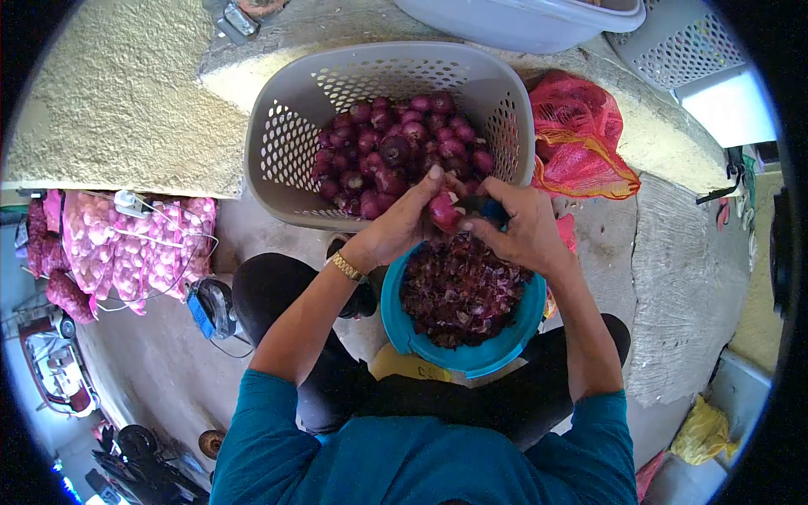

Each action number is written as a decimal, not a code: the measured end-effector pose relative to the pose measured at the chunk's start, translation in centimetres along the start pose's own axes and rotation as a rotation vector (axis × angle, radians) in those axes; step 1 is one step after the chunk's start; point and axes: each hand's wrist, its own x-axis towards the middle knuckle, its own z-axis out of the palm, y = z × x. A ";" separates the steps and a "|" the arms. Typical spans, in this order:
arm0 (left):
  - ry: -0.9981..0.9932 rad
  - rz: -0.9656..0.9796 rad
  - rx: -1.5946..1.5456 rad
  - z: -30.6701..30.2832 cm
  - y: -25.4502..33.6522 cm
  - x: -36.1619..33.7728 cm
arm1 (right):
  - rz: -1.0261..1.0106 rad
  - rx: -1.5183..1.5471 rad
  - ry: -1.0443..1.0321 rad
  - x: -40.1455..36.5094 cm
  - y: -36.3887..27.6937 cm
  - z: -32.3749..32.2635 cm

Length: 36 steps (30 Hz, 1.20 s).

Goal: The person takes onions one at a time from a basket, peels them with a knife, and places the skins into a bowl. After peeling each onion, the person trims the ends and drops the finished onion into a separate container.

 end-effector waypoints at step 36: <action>0.073 -0.054 0.145 0.6 0.6 -0.4 | -0.101 -0.001 -0.170 -0.1 0.9 0.9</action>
